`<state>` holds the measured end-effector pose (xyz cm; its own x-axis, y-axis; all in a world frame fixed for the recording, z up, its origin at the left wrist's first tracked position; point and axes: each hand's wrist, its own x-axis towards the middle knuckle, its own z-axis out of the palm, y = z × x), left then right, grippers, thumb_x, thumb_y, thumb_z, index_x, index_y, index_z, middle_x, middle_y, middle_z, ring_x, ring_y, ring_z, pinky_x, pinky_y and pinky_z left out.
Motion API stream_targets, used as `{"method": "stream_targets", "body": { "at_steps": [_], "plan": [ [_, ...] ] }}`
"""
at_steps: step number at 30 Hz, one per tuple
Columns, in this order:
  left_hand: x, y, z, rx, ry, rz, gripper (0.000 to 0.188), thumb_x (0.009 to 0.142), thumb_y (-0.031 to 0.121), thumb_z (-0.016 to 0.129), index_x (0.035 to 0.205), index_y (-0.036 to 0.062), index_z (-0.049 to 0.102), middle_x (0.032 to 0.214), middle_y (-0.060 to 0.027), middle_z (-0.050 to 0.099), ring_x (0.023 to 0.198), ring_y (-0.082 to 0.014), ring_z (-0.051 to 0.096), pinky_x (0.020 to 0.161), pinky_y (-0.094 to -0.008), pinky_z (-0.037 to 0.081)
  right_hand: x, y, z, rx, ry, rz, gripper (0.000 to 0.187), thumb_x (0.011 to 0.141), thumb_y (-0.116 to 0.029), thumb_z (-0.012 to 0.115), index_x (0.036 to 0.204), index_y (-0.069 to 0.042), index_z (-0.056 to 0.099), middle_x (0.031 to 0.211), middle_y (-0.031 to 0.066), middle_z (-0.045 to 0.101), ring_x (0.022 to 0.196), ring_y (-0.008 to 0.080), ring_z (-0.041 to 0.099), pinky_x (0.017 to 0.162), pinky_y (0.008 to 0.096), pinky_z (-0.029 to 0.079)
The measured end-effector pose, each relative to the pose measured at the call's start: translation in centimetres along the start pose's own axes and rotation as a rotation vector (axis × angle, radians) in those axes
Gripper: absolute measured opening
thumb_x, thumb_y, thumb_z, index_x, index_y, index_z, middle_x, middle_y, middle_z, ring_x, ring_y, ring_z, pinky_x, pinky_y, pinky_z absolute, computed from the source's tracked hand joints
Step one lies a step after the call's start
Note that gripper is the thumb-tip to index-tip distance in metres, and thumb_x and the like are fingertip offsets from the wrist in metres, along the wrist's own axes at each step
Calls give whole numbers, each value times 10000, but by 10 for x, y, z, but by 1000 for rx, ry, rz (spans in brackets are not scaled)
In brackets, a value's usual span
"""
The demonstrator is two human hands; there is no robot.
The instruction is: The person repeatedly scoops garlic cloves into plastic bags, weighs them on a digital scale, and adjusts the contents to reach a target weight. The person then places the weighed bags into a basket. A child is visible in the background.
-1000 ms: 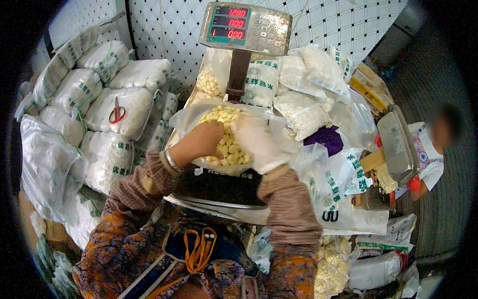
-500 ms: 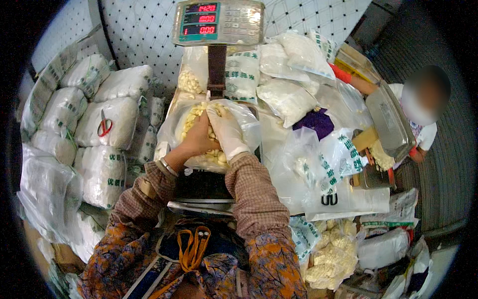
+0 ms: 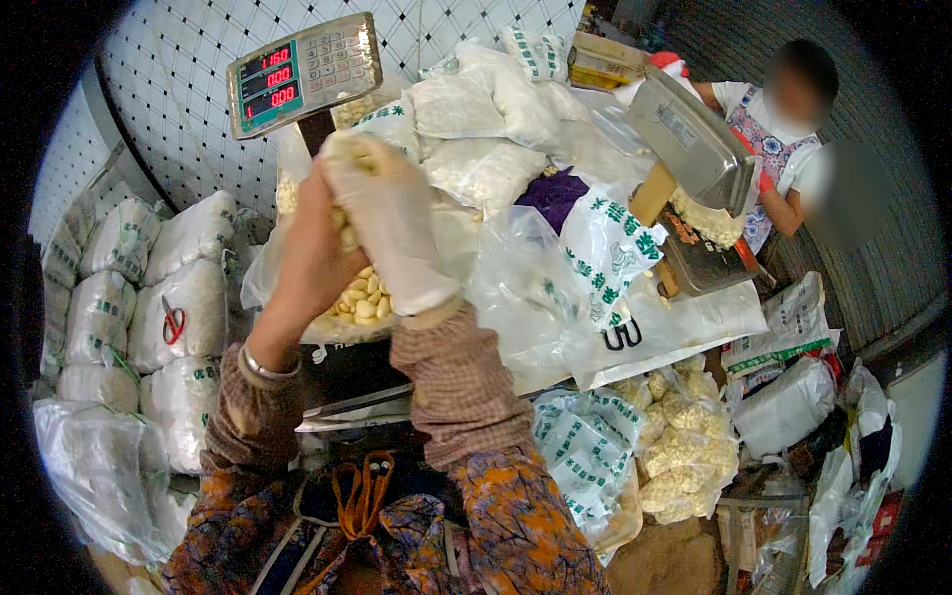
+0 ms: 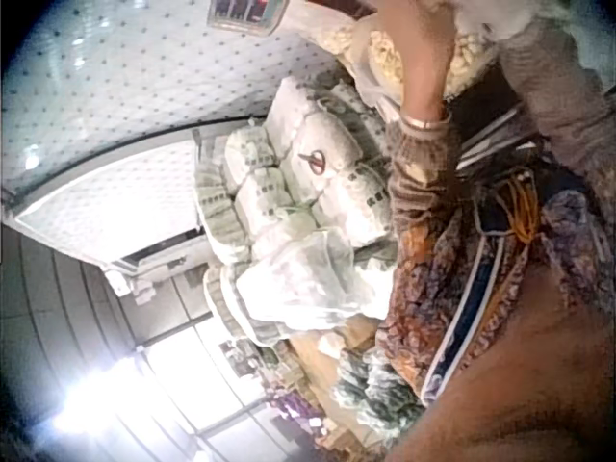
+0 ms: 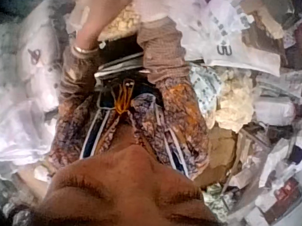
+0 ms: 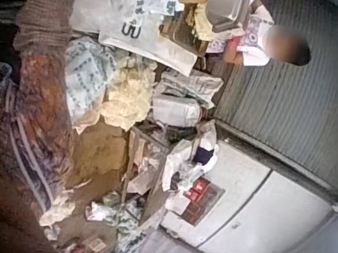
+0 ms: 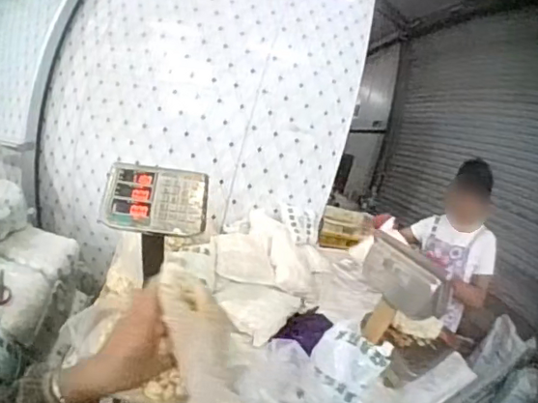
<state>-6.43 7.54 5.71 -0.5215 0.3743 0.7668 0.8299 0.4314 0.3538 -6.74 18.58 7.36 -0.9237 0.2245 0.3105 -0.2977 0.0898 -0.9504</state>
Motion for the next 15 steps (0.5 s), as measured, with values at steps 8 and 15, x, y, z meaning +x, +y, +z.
{"method": "stream_targets", "body": {
  "at_steps": [8, 15],
  "plan": [
    [-16, 54, 180, -319, -500, -211, 719, 684, -27, 611, 1282, -3, 212, 1114, -280, 400, 934, -457, 503, 760, -459, 467, -51, 72, -152, 220, 418, 298, 248, 865, -233, 543, 1043, -75, 614, 753, 10, 554, 626, 103, 516, 534, 215, 418],
    [-32, 24, 244, -32, -1029, -209, 465, 638, 167, 695, 1009, -29, 494, 1117, -285, 418, 879, -421, 555, 784, -463, 464, -56, 222, -192, 54, 396, 382, 265, 883, -113, 456, 1141, -86, 509, 1015, 146, 566, 928, 280, 563, 765, 391, 487]
  ]
}}
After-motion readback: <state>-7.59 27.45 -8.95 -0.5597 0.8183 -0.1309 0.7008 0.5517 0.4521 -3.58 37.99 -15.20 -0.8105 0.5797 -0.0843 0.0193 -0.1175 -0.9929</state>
